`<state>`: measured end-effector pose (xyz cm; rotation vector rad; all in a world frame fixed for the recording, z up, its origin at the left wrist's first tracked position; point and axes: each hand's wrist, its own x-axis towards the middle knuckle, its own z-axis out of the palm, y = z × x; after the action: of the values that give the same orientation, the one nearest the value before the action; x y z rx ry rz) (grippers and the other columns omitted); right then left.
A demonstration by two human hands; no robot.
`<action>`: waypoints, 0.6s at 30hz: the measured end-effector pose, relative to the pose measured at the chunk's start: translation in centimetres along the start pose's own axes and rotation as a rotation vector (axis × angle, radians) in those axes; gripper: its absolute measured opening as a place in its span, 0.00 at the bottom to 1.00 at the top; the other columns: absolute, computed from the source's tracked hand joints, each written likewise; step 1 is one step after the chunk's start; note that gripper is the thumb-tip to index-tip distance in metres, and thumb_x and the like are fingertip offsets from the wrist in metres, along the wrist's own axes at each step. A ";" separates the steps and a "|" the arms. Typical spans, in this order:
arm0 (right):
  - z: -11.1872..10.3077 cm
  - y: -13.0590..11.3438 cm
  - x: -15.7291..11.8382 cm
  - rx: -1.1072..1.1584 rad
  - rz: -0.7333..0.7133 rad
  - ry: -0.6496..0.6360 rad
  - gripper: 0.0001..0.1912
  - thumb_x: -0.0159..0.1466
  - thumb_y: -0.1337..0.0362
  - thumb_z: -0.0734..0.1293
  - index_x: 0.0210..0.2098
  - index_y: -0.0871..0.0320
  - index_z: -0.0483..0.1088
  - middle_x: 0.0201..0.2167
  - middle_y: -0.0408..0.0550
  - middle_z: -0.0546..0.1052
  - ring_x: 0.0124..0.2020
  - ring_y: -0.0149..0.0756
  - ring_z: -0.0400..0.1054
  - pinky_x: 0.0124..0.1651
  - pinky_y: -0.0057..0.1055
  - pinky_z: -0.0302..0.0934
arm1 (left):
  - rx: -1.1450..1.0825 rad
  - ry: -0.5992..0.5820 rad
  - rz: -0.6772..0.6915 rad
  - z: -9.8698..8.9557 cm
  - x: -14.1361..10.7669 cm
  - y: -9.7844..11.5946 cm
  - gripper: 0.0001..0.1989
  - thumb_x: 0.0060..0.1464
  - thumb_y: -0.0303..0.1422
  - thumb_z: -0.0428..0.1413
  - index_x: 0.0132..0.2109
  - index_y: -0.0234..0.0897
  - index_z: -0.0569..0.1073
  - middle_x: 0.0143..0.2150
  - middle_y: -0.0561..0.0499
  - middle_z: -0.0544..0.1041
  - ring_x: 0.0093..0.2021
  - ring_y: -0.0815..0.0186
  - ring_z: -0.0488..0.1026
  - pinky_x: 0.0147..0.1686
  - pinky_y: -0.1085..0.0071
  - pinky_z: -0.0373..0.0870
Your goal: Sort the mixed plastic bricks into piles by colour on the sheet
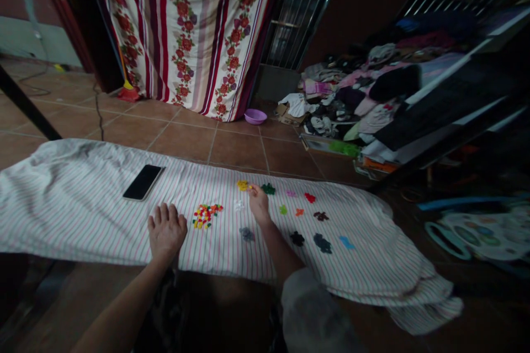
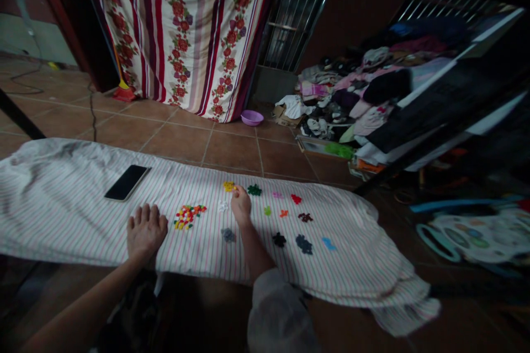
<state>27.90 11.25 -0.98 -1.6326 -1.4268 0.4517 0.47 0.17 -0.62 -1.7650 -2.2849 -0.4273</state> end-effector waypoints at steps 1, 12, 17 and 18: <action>-0.1 0.3 0.6 -0.004 0.034 0.001 0.18 0.63 0.62 0.57 0.46 0.55 0.74 0.37 0.47 0.80 0.39 0.38 0.74 0.43 0.31 0.66 | 0.000 -0.002 -0.002 -0.1 0.0 0.0 0.27 0.61 0.37 0.40 0.60 0.25 0.67 0.63 0.31 0.65 0.65 0.45 0.58 0.61 0.48 0.54; 1.8 2.2 4.3 -0.018 0.134 -0.027 0.12 0.58 0.64 0.62 0.37 0.54 0.76 0.31 0.46 0.80 0.38 0.39 0.74 0.43 0.32 0.66 | 0.004 -0.039 -0.019 -0.5 0.2 0.2 0.28 0.60 0.37 0.41 0.60 0.25 0.67 0.64 0.32 0.65 0.66 0.45 0.58 0.62 0.49 0.53; 2.4 3.0 4.5 -0.038 0.170 -0.057 0.16 0.58 0.67 0.62 0.43 0.56 0.75 0.38 0.49 0.80 0.44 0.41 0.74 0.48 0.34 0.67 | 0.002 -0.021 -0.008 -0.4 0.2 0.1 0.27 0.60 0.37 0.40 0.60 0.25 0.67 0.63 0.32 0.66 0.65 0.45 0.58 0.62 0.48 0.54; 2.5 3.2 4.5 -0.029 0.173 -0.065 0.17 0.58 0.68 0.61 0.44 0.57 0.74 0.40 0.50 0.80 0.45 0.41 0.74 0.49 0.34 0.67 | 0.001 -0.021 -0.005 -0.4 0.2 0.1 0.27 0.60 0.37 0.40 0.60 0.25 0.67 0.63 0.32 0.66 0.65 0.45 0.58 0.62 0.48 0.54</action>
<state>29.12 16.54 -3.65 -1.7873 -1.3497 0.5897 0.56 0.20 -0.14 -1.7713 -2.3039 -0.4105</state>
